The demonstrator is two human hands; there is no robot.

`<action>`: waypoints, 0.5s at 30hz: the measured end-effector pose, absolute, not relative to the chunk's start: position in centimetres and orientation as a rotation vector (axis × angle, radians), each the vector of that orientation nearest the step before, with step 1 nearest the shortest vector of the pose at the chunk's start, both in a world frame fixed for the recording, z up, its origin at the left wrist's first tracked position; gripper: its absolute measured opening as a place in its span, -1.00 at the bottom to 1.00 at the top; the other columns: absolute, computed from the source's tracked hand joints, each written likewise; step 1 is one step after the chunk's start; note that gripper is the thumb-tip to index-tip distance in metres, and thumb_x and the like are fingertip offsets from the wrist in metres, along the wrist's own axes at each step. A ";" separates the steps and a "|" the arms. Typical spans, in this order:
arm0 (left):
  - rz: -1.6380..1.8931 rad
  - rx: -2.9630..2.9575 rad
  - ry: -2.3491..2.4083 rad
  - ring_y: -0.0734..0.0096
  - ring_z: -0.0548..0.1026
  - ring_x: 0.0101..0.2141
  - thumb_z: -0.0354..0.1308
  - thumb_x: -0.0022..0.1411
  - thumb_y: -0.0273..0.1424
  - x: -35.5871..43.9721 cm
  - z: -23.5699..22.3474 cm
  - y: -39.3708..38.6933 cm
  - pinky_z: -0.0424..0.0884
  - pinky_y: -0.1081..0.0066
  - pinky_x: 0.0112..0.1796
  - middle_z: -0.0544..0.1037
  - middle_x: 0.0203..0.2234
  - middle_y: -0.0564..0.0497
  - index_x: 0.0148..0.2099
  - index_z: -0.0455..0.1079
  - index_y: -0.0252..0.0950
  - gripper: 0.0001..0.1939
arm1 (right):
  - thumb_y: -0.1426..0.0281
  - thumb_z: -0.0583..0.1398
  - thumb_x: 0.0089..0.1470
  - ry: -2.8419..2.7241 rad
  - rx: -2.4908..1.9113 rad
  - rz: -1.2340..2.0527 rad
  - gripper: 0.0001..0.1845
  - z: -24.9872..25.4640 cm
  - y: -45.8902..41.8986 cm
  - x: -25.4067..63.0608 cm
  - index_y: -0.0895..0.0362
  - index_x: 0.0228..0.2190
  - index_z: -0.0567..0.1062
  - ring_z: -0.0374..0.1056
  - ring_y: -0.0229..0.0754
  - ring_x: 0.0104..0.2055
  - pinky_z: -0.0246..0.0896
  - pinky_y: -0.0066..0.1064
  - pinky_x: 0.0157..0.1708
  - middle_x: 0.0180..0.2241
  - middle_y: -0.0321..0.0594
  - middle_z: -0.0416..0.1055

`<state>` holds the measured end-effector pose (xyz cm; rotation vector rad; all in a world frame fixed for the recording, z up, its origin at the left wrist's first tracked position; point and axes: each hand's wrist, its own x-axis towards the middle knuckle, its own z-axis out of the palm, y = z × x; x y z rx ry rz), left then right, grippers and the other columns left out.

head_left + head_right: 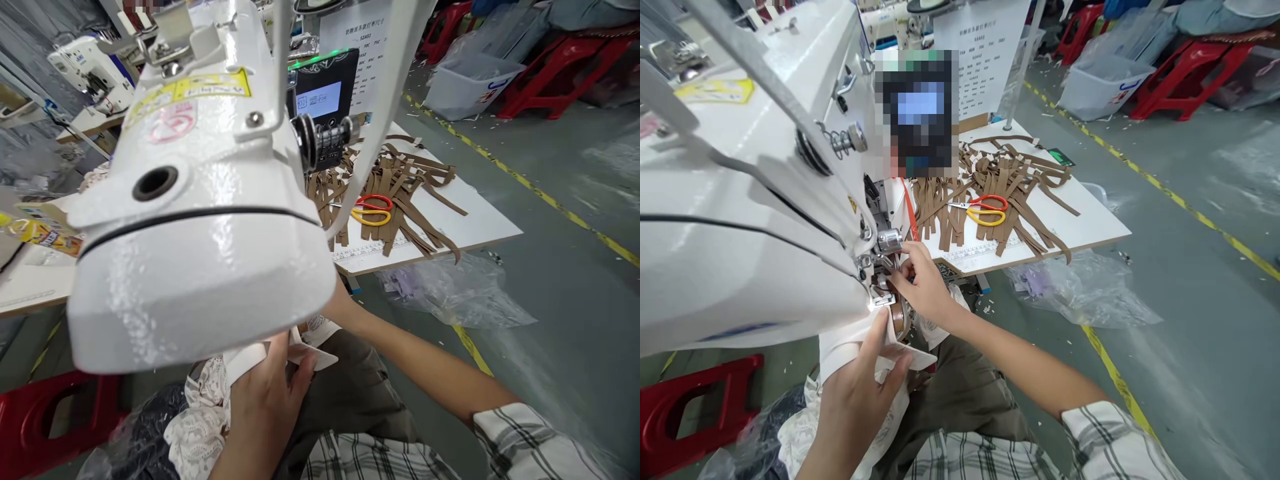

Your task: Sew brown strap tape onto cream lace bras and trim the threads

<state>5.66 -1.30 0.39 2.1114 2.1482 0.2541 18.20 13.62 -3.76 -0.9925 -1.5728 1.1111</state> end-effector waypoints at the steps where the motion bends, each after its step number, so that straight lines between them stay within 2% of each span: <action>1: 0.254 2.110 2.145 0.33 0.52 -0.59 0.07 0.35 -0.16 5.5 0.4 -1.3 0.26 0.44 -0.59 0.63 -0.49 0.08 0.36 0.08 -0.20 -0.39 | 0.22 0.16 0.16 -1.544 -0.981 1.127 -0.66 -4.0 13.2 18.5 0.01 -0.03 0.40 0.36 -0.14 -0.28 0.39 -0.24 -0.21 -0.03 -0.09 0.35; 4: 0.267 2.096 2.171 0.34 0.49 -0.61 0.07 0.35 -0.18 5.2 0.4 -1.4 0.31 0.44 -0.55 0.60 -0.54 0.12 0.36 0.07 -0.21 -0.40 | 0.22 0.15 0.19 -1.490 -0.979 1.196 -0.68 -4.4 12.2 19.2 0.04 -0.04 0.39 0.34 -0.16 -0.28 0.35 -0.27 -0.17 -0.08 -0.11 0.35; 10: 0.271 2.187 2.146 0.39 0.51 -0.56 0.04 0.37 -0.17 5.5 0.6 -1.5 0.35 0.45 -0.48 0.65 -0.26 -0.03 0.35 0.10 -0.18 -0.43 | 0.20 0.13 0.20 -1.407 -0.965 1.391 -0.71 -4.7 10.3 20.2 0.08 -0.10 0.36 0.29 -0.18 -0.30 0.30 -0.33 -0.27 -0.26 -0.20 0.35; 15: 0.252 2.102 2.217 0.32 0.56 -0.49 0.05 0.36 -0.16 5.0 0.4 -1.8 0.33 0.47 -0.50 0.62 -0.41 -0.01 0.34 0.09 -0.23 -0.41 | 0.21 0.11 0.21 -1.416 -0.937 1.506 -0.71 -4.7 9.2 20.6 0.10 -0.10 0.36 0.29 -0.21 -0.29 0.29 -0.35 -0.26 -0.25 -0.19 0.35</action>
